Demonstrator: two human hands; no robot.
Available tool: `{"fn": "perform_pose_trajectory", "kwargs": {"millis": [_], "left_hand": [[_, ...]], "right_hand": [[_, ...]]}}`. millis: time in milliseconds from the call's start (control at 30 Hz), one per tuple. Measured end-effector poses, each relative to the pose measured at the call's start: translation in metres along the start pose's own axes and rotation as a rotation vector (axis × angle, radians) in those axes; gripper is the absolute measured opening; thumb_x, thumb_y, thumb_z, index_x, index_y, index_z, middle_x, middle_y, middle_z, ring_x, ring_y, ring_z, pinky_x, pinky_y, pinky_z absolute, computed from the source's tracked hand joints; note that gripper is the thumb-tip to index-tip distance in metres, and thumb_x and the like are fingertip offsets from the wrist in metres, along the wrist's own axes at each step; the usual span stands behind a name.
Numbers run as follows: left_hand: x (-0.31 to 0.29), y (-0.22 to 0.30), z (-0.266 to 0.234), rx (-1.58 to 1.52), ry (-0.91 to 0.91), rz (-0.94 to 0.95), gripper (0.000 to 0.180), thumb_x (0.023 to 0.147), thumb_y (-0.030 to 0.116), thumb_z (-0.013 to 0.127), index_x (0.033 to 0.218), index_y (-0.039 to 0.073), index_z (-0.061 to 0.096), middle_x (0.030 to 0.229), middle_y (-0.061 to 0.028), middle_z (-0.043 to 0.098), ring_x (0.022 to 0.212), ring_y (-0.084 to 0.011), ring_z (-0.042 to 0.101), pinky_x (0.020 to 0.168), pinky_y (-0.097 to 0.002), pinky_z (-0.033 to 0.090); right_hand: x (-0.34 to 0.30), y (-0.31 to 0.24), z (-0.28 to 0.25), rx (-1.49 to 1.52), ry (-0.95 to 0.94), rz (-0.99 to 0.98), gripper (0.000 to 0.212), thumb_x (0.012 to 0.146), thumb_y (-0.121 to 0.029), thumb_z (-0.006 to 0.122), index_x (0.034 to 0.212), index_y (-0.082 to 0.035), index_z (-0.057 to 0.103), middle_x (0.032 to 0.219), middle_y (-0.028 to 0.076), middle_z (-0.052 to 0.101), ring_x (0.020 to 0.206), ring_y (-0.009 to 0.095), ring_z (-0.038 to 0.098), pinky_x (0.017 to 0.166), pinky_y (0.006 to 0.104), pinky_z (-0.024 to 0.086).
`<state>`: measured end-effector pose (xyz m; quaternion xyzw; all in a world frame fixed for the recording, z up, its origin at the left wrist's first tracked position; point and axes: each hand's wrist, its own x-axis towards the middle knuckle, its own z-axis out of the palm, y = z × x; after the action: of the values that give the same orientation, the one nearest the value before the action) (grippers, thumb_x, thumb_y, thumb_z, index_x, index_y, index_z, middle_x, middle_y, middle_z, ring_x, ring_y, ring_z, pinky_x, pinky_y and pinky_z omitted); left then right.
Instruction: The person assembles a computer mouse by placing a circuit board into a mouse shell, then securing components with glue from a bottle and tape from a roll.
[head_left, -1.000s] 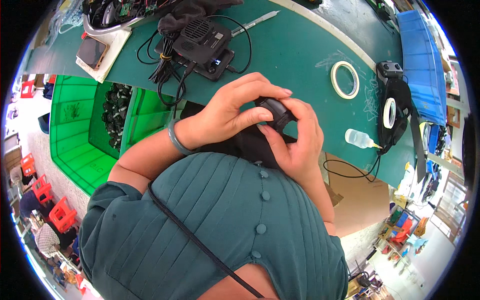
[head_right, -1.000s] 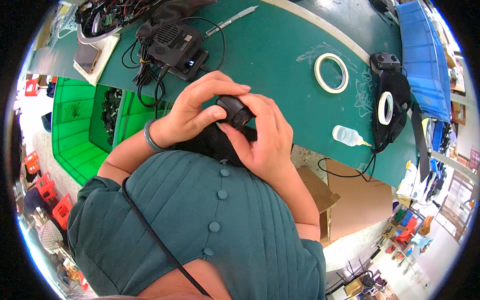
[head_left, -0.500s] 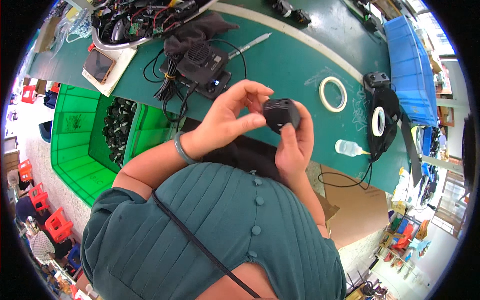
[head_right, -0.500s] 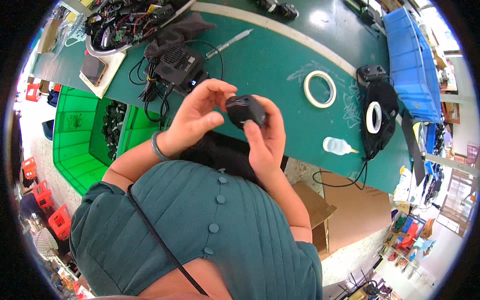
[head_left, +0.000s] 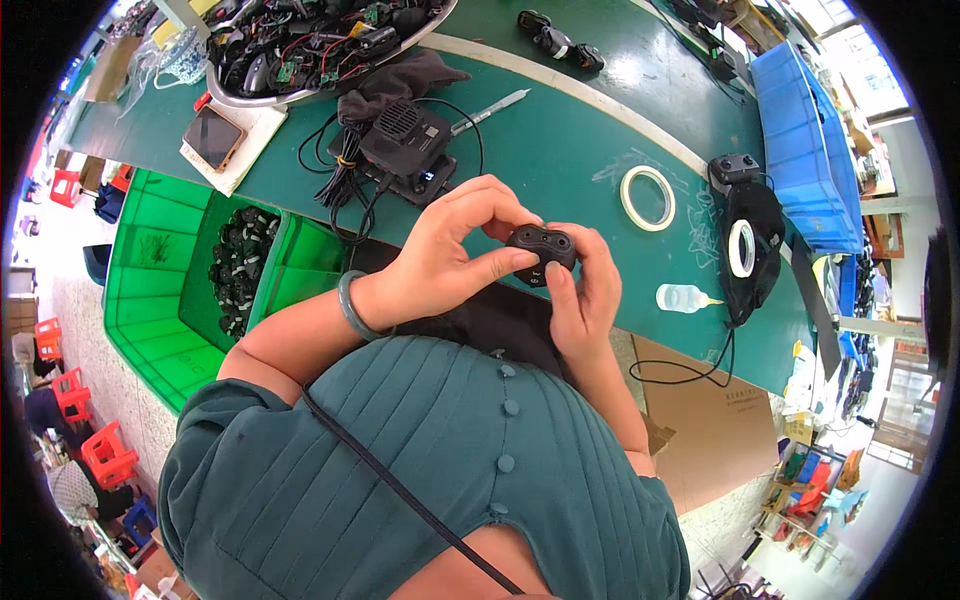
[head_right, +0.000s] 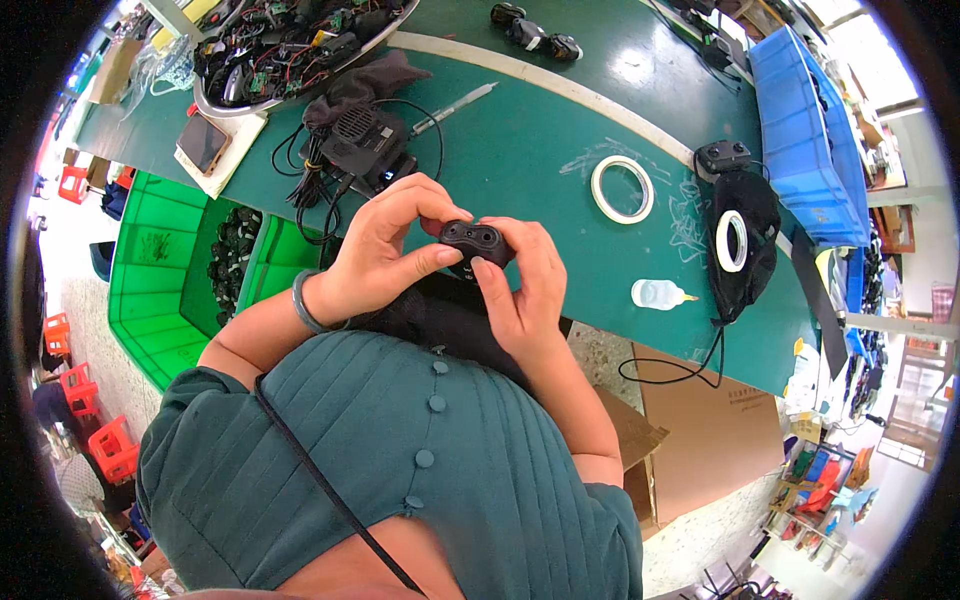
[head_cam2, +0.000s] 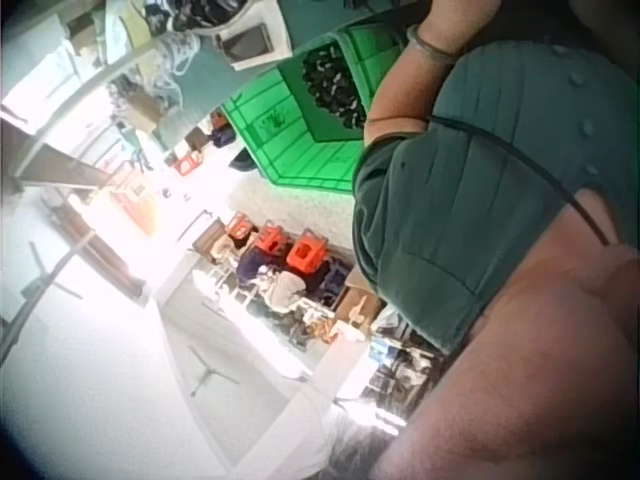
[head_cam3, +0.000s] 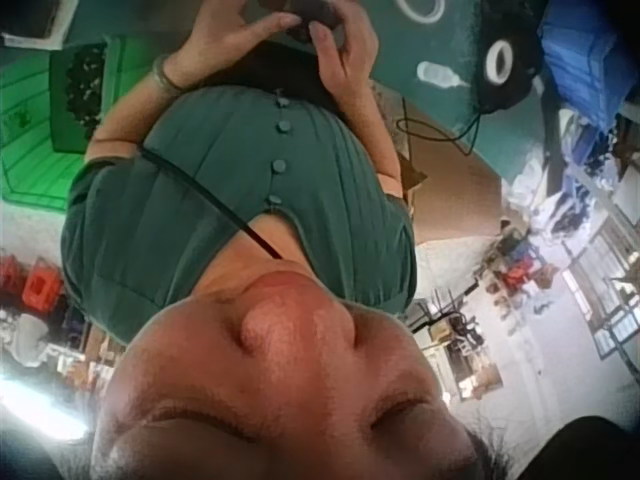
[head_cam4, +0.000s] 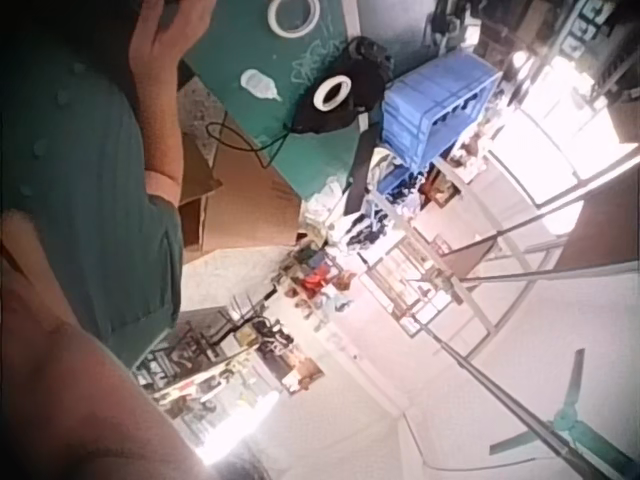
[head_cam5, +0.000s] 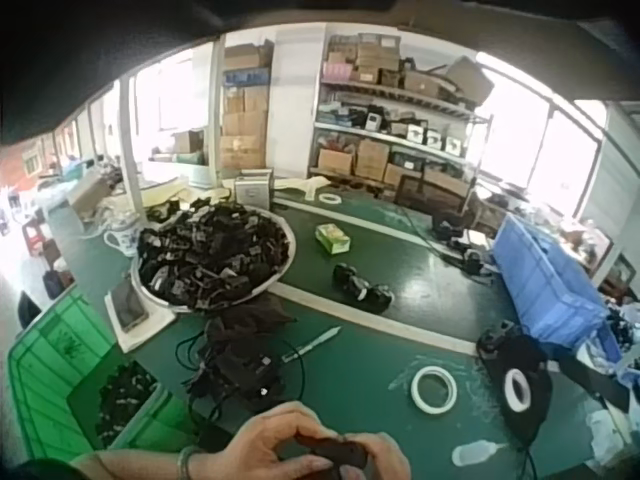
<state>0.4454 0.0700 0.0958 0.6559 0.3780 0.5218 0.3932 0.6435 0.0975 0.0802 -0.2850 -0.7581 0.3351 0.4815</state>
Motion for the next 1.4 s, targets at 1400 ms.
{"fn": "perform_pose_trajectory", "kwargs": {"millis": [1400], "left_hand": [[-0.001,-0.019,-0.024,-0.289,-0.292,-0.173,0.041,0.073,0.039,0.076,0.092,0.003,0.067,0.107,-0.0107,0.052,0.104,-0.0235,0.051,0.09,-0.0342,0.041]], "right_hand": [[-0.011,-0.016,-0.007,0.691,-0.079,0.517,0.033,0.085,-0.004,0.076,0.113,-0.002,0.058,0.101,0.008,0.067,0.092,0.015,0.067,0.083,0.0292,0.053]]}}
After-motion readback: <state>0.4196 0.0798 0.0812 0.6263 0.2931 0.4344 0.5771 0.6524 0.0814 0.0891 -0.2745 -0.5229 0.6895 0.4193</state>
